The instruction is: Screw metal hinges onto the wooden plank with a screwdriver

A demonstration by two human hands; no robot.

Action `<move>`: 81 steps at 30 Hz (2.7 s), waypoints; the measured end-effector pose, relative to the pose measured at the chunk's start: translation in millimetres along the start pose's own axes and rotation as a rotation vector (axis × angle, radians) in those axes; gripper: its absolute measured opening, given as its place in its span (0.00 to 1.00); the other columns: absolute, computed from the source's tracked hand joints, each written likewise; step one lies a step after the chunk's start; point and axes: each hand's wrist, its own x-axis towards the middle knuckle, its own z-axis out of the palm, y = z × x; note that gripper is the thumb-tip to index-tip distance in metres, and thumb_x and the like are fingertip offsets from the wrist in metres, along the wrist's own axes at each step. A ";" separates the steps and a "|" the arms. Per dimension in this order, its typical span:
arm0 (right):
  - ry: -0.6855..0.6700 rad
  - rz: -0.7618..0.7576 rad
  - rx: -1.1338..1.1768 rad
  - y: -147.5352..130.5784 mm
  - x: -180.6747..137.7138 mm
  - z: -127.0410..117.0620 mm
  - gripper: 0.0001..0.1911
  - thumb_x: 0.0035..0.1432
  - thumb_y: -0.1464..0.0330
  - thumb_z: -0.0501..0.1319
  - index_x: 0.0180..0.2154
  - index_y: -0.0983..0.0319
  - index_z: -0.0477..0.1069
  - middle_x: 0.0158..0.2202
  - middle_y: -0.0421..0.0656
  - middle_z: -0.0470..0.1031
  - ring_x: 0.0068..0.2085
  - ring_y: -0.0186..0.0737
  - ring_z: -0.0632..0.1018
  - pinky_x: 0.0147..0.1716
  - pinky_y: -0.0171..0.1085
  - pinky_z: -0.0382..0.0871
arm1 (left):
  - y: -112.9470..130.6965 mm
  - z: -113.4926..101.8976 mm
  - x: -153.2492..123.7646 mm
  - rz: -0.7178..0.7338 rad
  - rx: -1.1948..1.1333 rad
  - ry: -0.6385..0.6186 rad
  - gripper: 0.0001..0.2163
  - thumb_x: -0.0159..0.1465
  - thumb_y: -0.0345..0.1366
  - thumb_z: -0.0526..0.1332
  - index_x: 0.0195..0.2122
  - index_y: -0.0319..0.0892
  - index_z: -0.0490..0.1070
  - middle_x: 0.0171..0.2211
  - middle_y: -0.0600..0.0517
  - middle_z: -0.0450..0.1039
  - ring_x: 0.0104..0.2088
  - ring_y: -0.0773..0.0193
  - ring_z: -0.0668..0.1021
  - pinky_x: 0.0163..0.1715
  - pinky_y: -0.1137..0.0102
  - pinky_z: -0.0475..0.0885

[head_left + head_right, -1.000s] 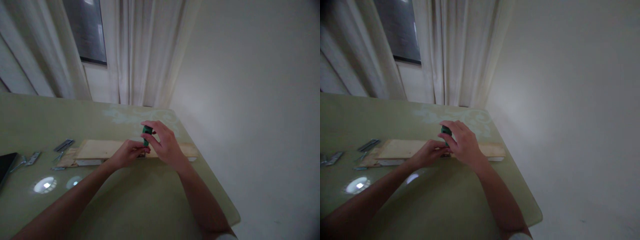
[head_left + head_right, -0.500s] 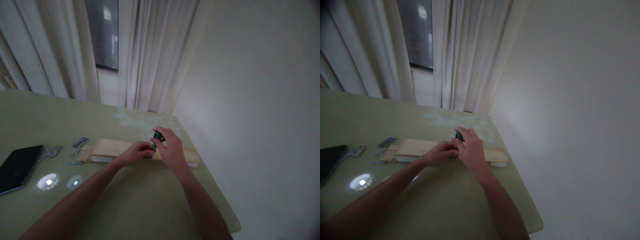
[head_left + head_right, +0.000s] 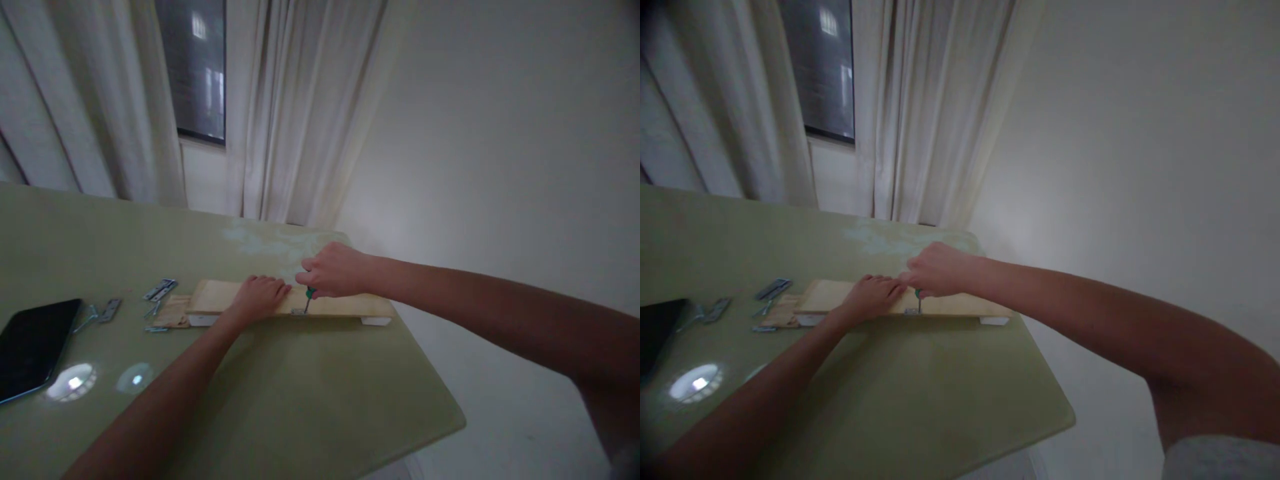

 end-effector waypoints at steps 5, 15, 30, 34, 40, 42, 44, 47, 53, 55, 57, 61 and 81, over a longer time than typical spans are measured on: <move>-0.069 0.328 0.123 -2.5 2.4 -0.7 0.19 0.65 0.51 0.72 0.46 0.59 0.83 0.42 0.50 0.86 0.44 0.51 0.84 0.34 0.38 0.62 | 2.5 -3.6 2.4 -0.027 0.000 -0.020 0.25 0.81 0.45 0.45 0.50 0.39 0.82 0.49 0.36 0.86 0.50 0.45 0.86 0.52 0.54 0.73; 0.011 0.176 0.030 7.1 -29.9 -7.7 0.16 0.75 0.52 0.63 0.50 0.56 0.77 0.47 0.44 0.83 0.37 0.37 0.80 0.26 0.38 0.44 | 4.2 -5.5 3.4 -0.041 -0.039 -0.011 0.24 0.80 0.45 0.48 0.48 0.39 0.84 0.48 0.34 0.86 0.48 0.43 0.86 0.50 0.54 0.73; -0.021 0.072 0.053 9.6 -10.0 7.2 0.15 0.76 0.54 0.62 0.49 0.58 0.76 0.45 0.43 0.82 0.37 0.38 0.78 0.27 0.40 0.42 | 4.0 -5.8 3.8 -0.050 -0.004 -0.038 0.27 0.80 0.47 0.45 0.47 0.39 0.84 0.47 0.35 0.86 0.47 0.43 0.87 0.48 0.54 0.75; 0.048 -0.014 -0.001 9.7 -6.5 11.4 0.13 0.77 0.55 0.61 0.49 0.57 0.76 0.46 0.43 0.80 0.33 0.36 0.75 0.26 0.40 0.42 | 3.8 -4.4 3.9 -0.062 -0.001 -0.037 0.27 0.80 0.47 0.45 0.46 0.40 0.84 0.47 0.36 0.86 0.46 0.44 0.87 0.48 0.55 0.75; 0.154 -0.089 0.017 12.3 1.6 13.1 0.08 0.76 0.60 0.63 0.49 0.56 0.77 0.45 0.42 0.79 0.32 0.34 0.74 0.27 0.40 0.44 | 2.4 -0.3 4.8 -0.083 -0.015 -0.025 0.28 0.79 0.48 0.46 0.46 0.40 0.85 0.44 0.35 0.87 0.45 0.42 0.87 0.49 0.54 0.75; 0.115 -0.011 0.063 14.7 3.3 10.9 0.10 0.73 0.58 0.66 0.47 0.57 0.77 0.44 0.43 0.81 0.34 0.37 0.76 0.27 0.40 0.45 | 2.2 -0.2 5.0 -0.076 -0.019 -0.026 0.27 0.79 0.48 0.46 0.46 0.40 0.85 0.45 0.35 0.86 0.45 0.43 0.87 0.48 0.54 0.74; 0.066 0.068 0.110 16.2 5.0 7.8 0.11 0.71 0.57 0.69 0.46 0.57 0.79 0.42 0.43 0.83 0.37 0.40 0.78 0.28 0.39 0.46 | 2.5 -0.8 5.2 -0.075 -0.018 -0.037 0.27 0.79 0.48 0.46 0.45 0.40 0.84 0.45 0.35 0.86 0.45 0.42 0.87 0.48 0.54 0.75; 0.032 0.133 0.138 14.8 9.1 2.3 0.11 0.67 0.56 0.71 0.44 0.56 0.81 0.41 0.45 0.85 0.39 0.45 0.80 0.30 0.38 0.50 | 3.9 -2.5 5.1 -0.096 -0.002 -0.048 0.27 0.79 0.48 0.46 0.46 0.40 0.84 0.46 0.34 0.86 0.46 0.40 0.87 0.48 0.52 0.75; 0.071 0.262 0.164 3.5 4.5 9.2 0.13 0.66 0.54 0.71 0.45 0.55 0.82 0.41 0.45 0.84 0.36 0.43 0.78 0.31 0.38 0.52 | 5.1 -7.6 4.8 -0.123 0.008 -0.085 0.28 0.79 0.48 0.45 0.48 0.40 0.85 0.49 0.35 0.86 0.50 0.42 0.86 0.51 0.53 0.75; 0.152 0.177 0.093 -1.9 -12.6 25.8 0.12 0.72 0.55 0.66 0.47 0.55 0.82 0.42 0.45 0.83 0.33 0.39 0.76 0.30 0.38 0.50 | 4.3 -8.7 5.5 -0.118 0.002 -0.100 0.29 0.79 0.49 0.44 0.49 0.41 0.84 0.50 0.35 0.86 0.50 0.41 0.86 0.51 0.53 0.75; 0.298 0.102 0.066 -8.5 -37.9 51.1 0.17 0.78 0.54 0.58 0.45 0.55 0.82 0.37 0.43 0.81 0.30 0.36 0.73 0.29 0.39 0.50 | 3.2 -8.9 6.5 -0.112 -0.002 -0.110 0.30 0.79 0.50 0.43 0.50 0.42 0.84 0.50 0.36 0.86 0.51 0.41 0.86 0.50 0.53 0.75; 0.650 0.371 0.352 -32.1 -89.9 114.5 0.23 0.74 0.46 0.61 0.46 0.56 0.83 0.32 0.41 0.81 0.29 0.35 0.75 0.28 0.37 0.58 | 1.4 -7.7 8.1 -0.115 0.004 -0.120 0.30 0.78 0.50 0.42 0.50 0.43 0.84 0.51 0.36 0.86 0.51 0.40 0.86 0.49 0.52 0.76; 1.119 1.019 0.953 -143.2 -74.2 243.1 0.17 0.69 0.51 0.68 0.42 0.58 0.82 0.36 0.45 0.86 0.34 0.43 0.85 0.37 0.37 0.80 | 2.8 -9.3 2.6 -0.145 0.075 -0.125 0.29 0.78 0.51 0.43 0.47 0.45 0.83 0.48 0.41 0.87 0.47 0.44 0.86 0.47 0.56 0.75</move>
